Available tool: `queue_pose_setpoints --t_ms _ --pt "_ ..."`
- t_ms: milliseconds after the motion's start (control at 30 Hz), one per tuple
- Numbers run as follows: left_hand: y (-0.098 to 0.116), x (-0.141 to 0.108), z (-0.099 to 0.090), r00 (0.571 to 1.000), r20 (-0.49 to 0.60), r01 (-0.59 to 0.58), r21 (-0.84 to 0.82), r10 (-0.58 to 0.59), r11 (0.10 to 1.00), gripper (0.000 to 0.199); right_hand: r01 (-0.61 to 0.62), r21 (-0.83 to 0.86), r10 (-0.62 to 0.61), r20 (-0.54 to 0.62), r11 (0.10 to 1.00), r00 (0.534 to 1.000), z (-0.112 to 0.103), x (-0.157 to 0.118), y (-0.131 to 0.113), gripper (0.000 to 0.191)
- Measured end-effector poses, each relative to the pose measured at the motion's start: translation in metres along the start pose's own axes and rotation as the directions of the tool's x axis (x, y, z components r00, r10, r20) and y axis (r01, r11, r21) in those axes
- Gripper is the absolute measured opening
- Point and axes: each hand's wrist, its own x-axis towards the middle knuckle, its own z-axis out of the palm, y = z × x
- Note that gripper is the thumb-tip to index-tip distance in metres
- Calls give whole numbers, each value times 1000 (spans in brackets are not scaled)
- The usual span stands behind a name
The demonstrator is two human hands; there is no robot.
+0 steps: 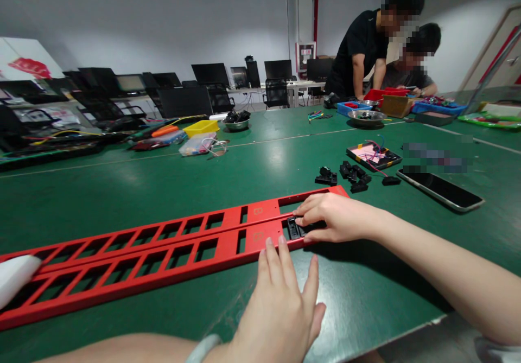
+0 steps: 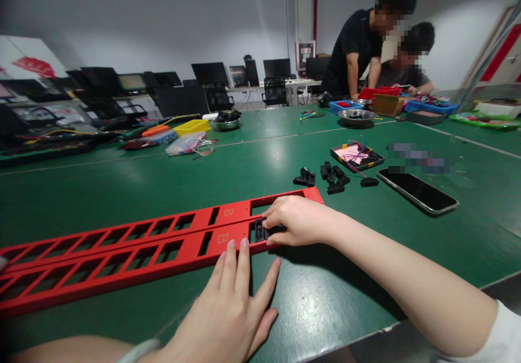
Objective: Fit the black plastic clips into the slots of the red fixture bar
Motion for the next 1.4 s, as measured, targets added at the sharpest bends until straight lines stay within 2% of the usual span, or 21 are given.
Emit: queue_pose_setpoints --t_ms 167,300,433,533,600,633,700,733,767,833,900,1000,1167,1400 --pt "0 0 1 1000 -7 3 -1 -3 1000 53 0 -43 0 8 999 1000 0 -1 0 23" --pt "1 0 1 1000 -6 4 2 -4 1000 53 -25 -8 25 14 1000 1000 -1 -2 0 23" --pt "1 0 0 1000 -21 4 7 -4 1000 53 -77 198 81 -11 977 997 4 -2 10 26" --pt "1 0 -1 1000 -28 2 17 -2 1000 52 -117 411 168 -88 904 982 7 -1 25 24" --pt "1 0 -1 1000 -31 -5 18 5 1000 52 -174 485 316 -228 857 921 4 -3 38 26" --pt "1 0 -1 999 -32 -9 16 10 1000 53 -214 484 399 -319 848 860 1 -5 45 27" --pt "0 0 0 999 -39 -14 13 14 1000 53 -321 373 479 -491 870 728 -7 -13 61 26" --pt "0 0 0 999 -40 -14 12 15 1000 53 -387 254 461 -557 886 690 -11 -18 70 23" --pt "0 0 0 999 -40 -16 11 17 1000 53 -445 110 421 -580 889 698 -15 -24 79 20" --pt "0 -1 1 999 -41 -15 11 15 1000 53 -490 -119 358 -539 863 762 -20 -34 96 16" --pt "0 -2 1 999 -36 -12 10 13 1000 54 -494 -204 363 -459 845 811 -21 -42 109 15" --pt "-1 -2 2 999 -32 -10 11 10 1000 54 -491 -196 388 -400 849 830 -18 -46 117 18" --pt "0 -2 3 999 -40 -7 11 8 1000 54 -445 -197 383 -287 874 878 -15 -43 114 22" --pt "1 -2 1 1000 -2 -5 11 5 1000 54 -445 -165 407 -219 880 887 -15 -43 119 24"
